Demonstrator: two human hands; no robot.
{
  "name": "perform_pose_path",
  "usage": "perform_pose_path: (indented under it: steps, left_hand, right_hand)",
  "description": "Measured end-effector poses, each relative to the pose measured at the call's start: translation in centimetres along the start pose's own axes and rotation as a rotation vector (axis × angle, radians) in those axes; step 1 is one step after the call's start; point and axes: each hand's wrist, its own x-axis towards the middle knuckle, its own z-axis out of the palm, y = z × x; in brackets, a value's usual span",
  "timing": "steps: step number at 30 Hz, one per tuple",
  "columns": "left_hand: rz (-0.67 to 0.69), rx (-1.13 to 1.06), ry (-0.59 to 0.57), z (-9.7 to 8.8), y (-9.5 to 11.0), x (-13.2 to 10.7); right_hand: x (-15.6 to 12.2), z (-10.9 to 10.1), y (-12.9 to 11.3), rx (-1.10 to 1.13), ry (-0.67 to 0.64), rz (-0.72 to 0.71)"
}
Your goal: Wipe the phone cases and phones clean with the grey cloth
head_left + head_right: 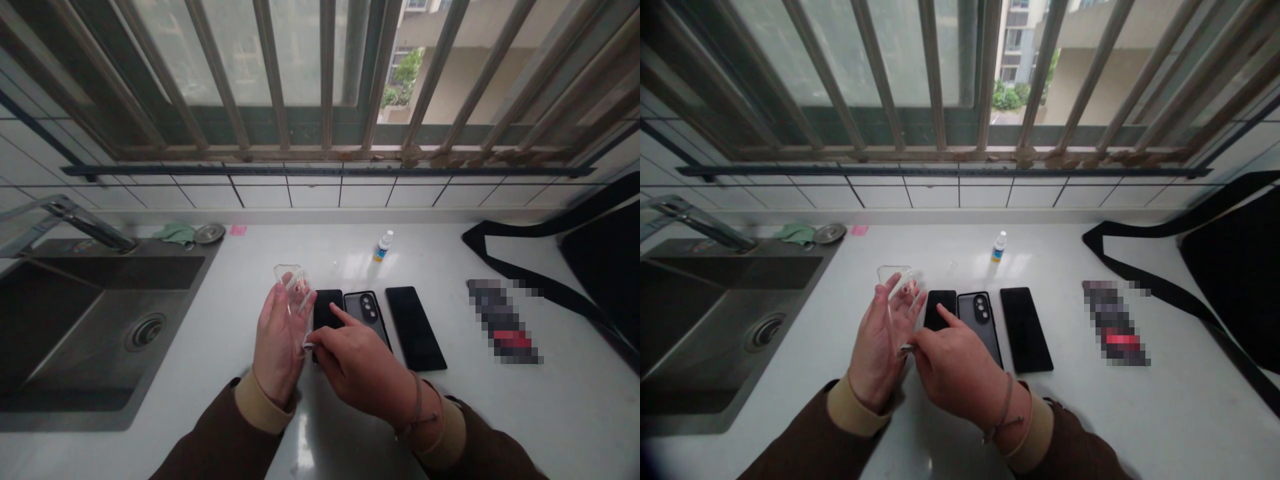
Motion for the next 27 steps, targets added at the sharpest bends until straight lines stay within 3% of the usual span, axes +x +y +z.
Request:
perform_pose_path:
  steps: [5, 8, 11, 13, 16, 18, 22, 27]
  left_hand:
    - [-0.01, 0.017, -0.068, -0.3, -0.4, -0.1]
    - [-0.083, 0.021, -0.101, -0.2, -0.4, -0.2]
    - [-0.149, 0.015, -0.163, 0.0, -0.4, -0.4]
    - [-0.169, 0.007, -0.192, 0.1, -0.4, -0.5]
    - [-0.149, 0.015, -0.184, 0.0, -0.4, -0.5]
    - [-0.091, 0.021, -0.156, -0.1, -0.3, -0.3]
    - [-0.013, -0.01, -0.112, -0.3, 0.0, 0.1]
    - [-0.009, -0.011, -0.11, -0.1, 0.0, 0.0]
  right_hand:
    - [0.2, -0.5, 0.2, 0.375, 0.012, 0.2]
    - [0.2, -0.2, 0.8, 0.626, 0.136, 0.39]
    - [0.2, -0.3, 1.6, 0.505, 0.443, 0.43]
    - [0.2, -0.4, 2.0, 0.272, 0.54, 0.294]
    - [0.1, -0.3, 2.4, -0.007, 0.38, 0.017]
    - [0.0, 0.2, 2.5, -0.105, 0.228, -0.071]
    - [0.0, 1.3, 2.6, -0.141, 0.104, -0.088]
    - [0.2, 1.0, 1.8, 0.105, 0.108, 0.036]
